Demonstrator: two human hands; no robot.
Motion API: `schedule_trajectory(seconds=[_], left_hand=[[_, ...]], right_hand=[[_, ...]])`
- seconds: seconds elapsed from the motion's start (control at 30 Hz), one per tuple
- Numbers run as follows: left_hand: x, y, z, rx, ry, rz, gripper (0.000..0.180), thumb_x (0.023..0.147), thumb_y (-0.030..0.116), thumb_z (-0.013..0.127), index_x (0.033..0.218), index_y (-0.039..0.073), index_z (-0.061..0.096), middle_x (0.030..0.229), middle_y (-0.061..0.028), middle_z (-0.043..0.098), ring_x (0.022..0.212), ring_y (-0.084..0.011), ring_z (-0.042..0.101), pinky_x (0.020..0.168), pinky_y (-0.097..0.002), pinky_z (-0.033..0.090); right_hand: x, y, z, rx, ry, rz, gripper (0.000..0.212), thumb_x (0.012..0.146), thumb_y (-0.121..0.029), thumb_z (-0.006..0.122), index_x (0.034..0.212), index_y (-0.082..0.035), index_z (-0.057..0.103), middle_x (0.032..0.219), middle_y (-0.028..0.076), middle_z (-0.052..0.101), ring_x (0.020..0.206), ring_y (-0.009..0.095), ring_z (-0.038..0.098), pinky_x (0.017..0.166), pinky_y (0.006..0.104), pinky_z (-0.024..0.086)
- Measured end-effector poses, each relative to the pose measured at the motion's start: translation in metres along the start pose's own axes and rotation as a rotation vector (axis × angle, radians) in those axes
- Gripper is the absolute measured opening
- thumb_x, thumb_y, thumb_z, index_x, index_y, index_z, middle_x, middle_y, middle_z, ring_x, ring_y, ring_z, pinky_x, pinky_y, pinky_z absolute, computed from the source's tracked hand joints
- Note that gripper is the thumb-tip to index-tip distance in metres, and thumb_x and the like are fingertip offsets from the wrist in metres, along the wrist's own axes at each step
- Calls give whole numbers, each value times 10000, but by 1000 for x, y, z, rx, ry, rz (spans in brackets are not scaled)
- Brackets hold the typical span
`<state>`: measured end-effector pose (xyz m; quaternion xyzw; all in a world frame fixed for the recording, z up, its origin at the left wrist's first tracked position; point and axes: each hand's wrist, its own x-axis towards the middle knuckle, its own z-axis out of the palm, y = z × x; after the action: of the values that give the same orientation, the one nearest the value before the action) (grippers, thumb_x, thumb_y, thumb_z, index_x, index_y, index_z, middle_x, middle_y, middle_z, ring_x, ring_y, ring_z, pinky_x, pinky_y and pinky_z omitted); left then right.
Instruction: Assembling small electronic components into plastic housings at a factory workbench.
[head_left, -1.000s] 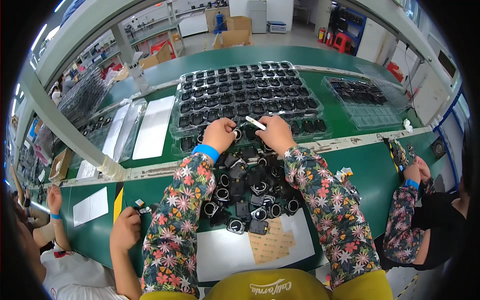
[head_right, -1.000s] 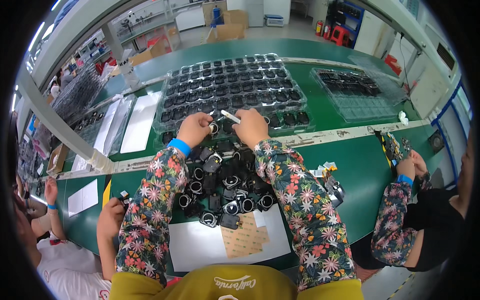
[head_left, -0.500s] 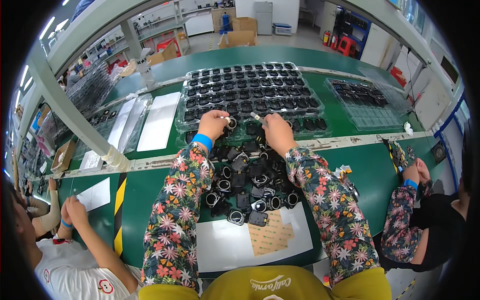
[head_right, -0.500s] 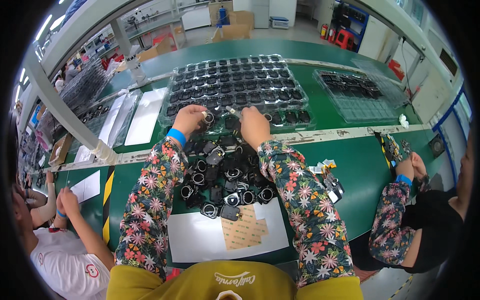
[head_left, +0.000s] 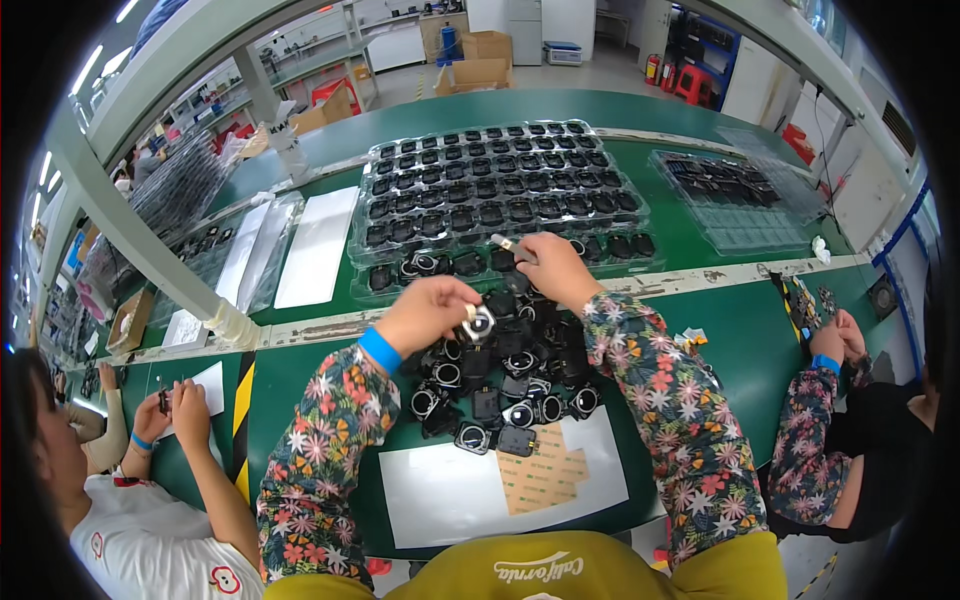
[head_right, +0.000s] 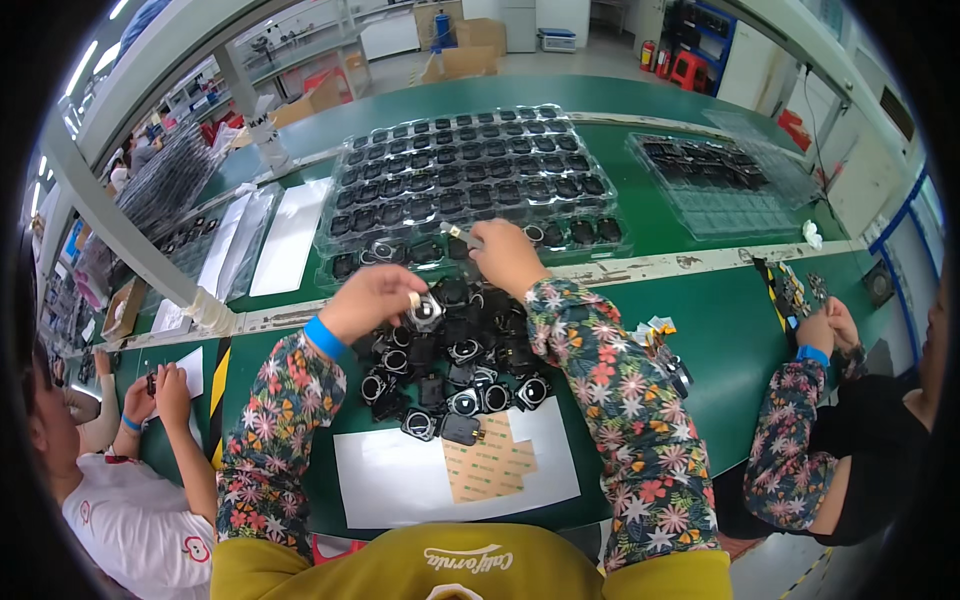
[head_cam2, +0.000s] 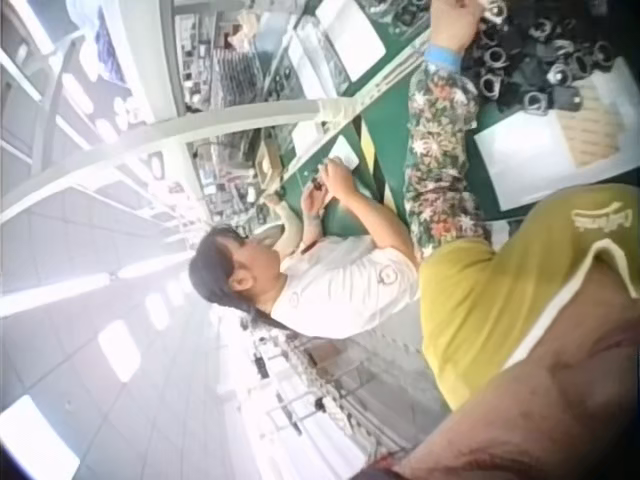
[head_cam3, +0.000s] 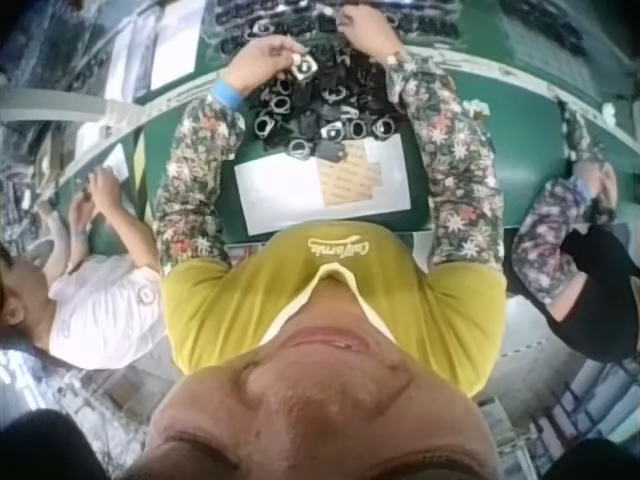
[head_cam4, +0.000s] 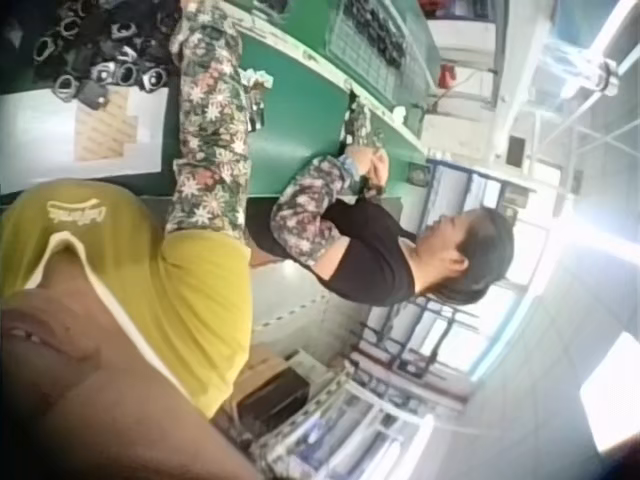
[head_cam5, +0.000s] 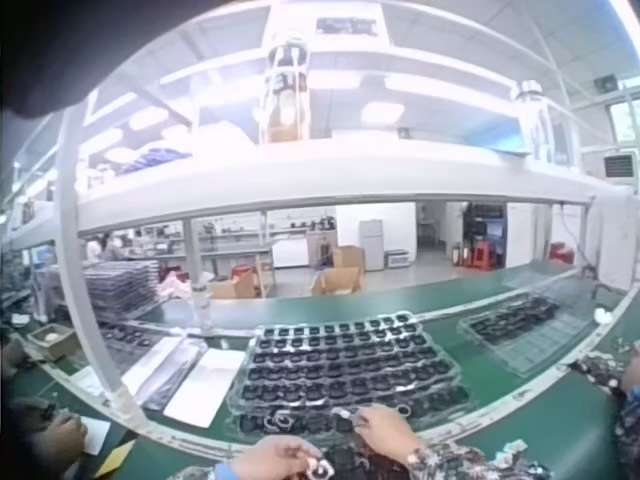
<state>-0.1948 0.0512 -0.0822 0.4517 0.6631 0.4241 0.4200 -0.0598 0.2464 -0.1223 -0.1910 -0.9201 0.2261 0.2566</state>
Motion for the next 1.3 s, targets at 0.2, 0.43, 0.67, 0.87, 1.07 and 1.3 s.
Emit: schedule_trajectory(seconds=[0.2,0.43,0.67,0.87,1.07,1.3], left_hand=[[-7,-2,-5,212,53,128,106,817,70,617,886,0,657,780,-24,640,698,-78,582,621,-225,477],[40,-9,-22,1016,465,478,143,713,59,613,841,21,664,868,-128,646,870,-311,593,764,-384,488],[62,-19,1,1187,410,376,156,726,72,589,854,74,679,869,-103,649,876,-318,576,773,-404,483],[62,-21,-3,1062,391,313,194,745,80,575,909,74,678,884,-132,639,893,-334,571,795,-420,471],[65,-20,-11,960,461,362,177,733,78,593,891,57,669,887,-147,628,894,-330,568,811,-420,462],[69,-18,-8,1052,397,323,153,720,125,618,852,94,689,851,-130,637,866,-317,580,806,-413,465]], right_hand=[[-13,-16,-32,174,-137,48,153,768,-161,628,831,-22,616,791,161,614,765,331,591,682,395,454],[-10,-21,-66,7,-122,204,157,798,-189,651,841,-39,671,675,99,564,611,208,540,574,335,425],[0,19,-30,-187,48,104,178,744,-132,650,901,-50,668,813,178,609,782,360,592,728,442,466],[12,22,-35,-123,130,189,131,777,-79,597,887,-35,654,829,193,619,778,350,595,704,408,469],[6,33,-58,-97,17,204,223,692,-166,702,851,-15,661,815,190,612,774,346,598,715,414,471],[-1,31,-51,-133,-53,197,290,670,-202,738,846,3,634,833,180,613,831,328,587,742,409,461]])
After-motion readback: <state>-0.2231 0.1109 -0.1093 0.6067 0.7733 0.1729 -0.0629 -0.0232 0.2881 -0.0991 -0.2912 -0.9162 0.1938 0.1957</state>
